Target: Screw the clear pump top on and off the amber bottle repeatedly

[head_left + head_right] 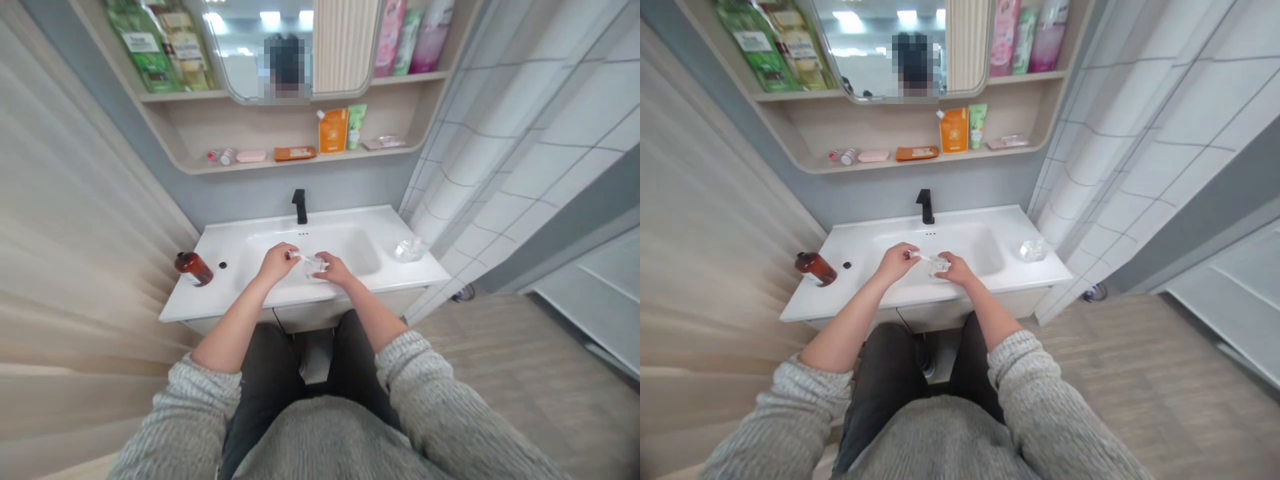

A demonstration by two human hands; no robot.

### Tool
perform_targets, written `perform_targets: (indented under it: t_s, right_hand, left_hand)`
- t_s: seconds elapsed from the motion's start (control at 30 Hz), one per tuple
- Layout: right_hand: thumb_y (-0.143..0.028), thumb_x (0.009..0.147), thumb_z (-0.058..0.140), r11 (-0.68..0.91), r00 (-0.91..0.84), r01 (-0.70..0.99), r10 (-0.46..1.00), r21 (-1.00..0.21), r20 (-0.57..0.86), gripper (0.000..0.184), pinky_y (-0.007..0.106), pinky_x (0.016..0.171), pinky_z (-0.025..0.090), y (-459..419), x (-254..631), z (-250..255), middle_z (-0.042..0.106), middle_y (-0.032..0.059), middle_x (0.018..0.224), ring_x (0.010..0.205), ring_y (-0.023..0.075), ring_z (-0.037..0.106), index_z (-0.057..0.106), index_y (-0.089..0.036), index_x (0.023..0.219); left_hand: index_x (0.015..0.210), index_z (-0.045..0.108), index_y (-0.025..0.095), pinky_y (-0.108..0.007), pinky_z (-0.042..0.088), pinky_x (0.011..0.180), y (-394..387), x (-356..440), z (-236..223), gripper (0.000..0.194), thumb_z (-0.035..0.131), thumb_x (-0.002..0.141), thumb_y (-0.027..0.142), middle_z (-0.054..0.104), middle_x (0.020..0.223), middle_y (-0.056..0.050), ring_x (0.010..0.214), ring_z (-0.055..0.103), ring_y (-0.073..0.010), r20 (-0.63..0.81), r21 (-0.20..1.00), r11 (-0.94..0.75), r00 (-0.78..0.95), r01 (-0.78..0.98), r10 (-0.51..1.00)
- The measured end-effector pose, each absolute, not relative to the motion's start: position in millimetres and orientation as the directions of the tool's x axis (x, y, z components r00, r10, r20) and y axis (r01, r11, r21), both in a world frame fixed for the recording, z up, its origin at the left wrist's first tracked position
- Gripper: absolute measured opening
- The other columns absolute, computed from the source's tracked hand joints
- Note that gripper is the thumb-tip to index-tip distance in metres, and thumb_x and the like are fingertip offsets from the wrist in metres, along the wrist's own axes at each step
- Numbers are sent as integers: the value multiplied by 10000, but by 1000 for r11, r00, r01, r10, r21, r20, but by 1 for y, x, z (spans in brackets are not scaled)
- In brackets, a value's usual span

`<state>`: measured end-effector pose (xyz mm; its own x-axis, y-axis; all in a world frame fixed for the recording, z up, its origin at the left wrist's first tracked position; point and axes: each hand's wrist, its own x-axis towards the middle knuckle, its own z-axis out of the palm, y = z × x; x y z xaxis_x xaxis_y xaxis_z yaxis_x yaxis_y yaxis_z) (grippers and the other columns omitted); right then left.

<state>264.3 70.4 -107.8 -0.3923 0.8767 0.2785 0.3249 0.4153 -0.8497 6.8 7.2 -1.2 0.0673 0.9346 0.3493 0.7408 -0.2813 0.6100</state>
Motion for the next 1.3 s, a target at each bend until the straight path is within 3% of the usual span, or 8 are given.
perform_targets:
  t_s: [0.27, 0.6, 0.7, 0.77, 0.87, 1.1, 1.23, 1.3]
  right_hand:
    - [-429, 699, 987, 457, -443, 286, 843, -842, 307, 732, 430, 962, 633, 70, 263, -106, 802, 98, 1327, 1106, 305, 764, 764, -245, 1371]
    - [-383, 712, 986, 470, -428, 281, 842, -836, 329, 730, 394, 950, 607, 71, 260, -107, 811, 104, 1332, 1088, 294, 765, 758, -221, 1386]
    - [-415, 715, 992, 473, -428, 262, 838, -841, 338, 737, 385, 943, 598, 72, 261, -107, 813, 113, 1329, 1070, 289, 759, 754, -205, 1380]
    - [-430, 712, 996, 472, -422, 262, 840, -842, 340, 728, 386, 941, 590, 72, 262, -106, 821, 110, 1303, 1052, 288, 752, 759, -201, 1361]
    - [-440, 722, 987, 452, -411, 252, 850, -856, 329, 723, 377, 907, 584, 72, 262, -105, 827, 101, 1258, 1033, 289, 745, 757, -197, 1363]
    - [-452, 735, 980, 454, -406, 237, 850, -859, 337, 731, 364, 904, 579, 71, 261, -106, 816, 103, 1305, 1063, 283, 741, 747, -217, 1387]
    - [-441, 719, 984, 456, -402, 233, 849, -859, 342, 746, 364, 890, 580, 71, 261, -108, 824, 92, 1222, 1023, 278, 738, 747, -207, 1387]
    - [-431, 710, 985, 448, -394, 232, 855, -863, 337, 758, 363, 879, 581, 72, 261, -109, 822, 83, 1207, 1001, 271, 733, 742, -214, 1394]
  left_hand:
    - [1090, 926, 215, -381, 587, 931, 35, 42, 19, 211, 833, 912, 281, 867, 1094, -121, 967, 791, -284, 158, 363, -365, 330, 857, 931]
    - [1001, 909, 170, -388, 573, 880, 47, 59, 30, 449, 679, 1020, 555, 859, 1003, -187, 995, 806, -346, -37, 129, -251, 257, 960, 966]
    - [1075, 896, 162, -383, 584, 938, 46, 67, 38, 408, 669, 1022, 498, 861, 1084, -181, 1077, 804, -346, -78, 46, -259, 262, 965, 962]
    - [1170, 884, 197, -364, 577, 1007, 45, 72, 43, 305, 698, 990, 359, 861, 1198, -144, 1162, 791, -321, -107, 40, -320, 323, 947, 940]
    - [1306, 841, 260, -336, 554, 1100, 44, 77, 51, 429, 735, 896, 190, 833, 1351, -79, 1280, 750, -285, -130, 73, -455, 461, 888, 878]
    - [1391, 785, 180, -427, 588, 1099, 42, 84, 62, 551, 652, 1026, 572, 784, 1419, -179, 1323, 734, -359, -107, -44, -309, 303, 950, 947]
    - [1304, 821, 236, -383, 585, 1056, 42, 80, 59, 373, 715, 982, 391, 823, 1335, -136, 1268, 763, -326, -222, -62, -385, 364, 921, 905]
    - [1401, 773, 275, -360, 579, 1057, 42, 76, 57, 490, 783, 919, 367, 807, 1399, -103, 1291, 751, -307, -189, -5, -444, 435, 896, 880]
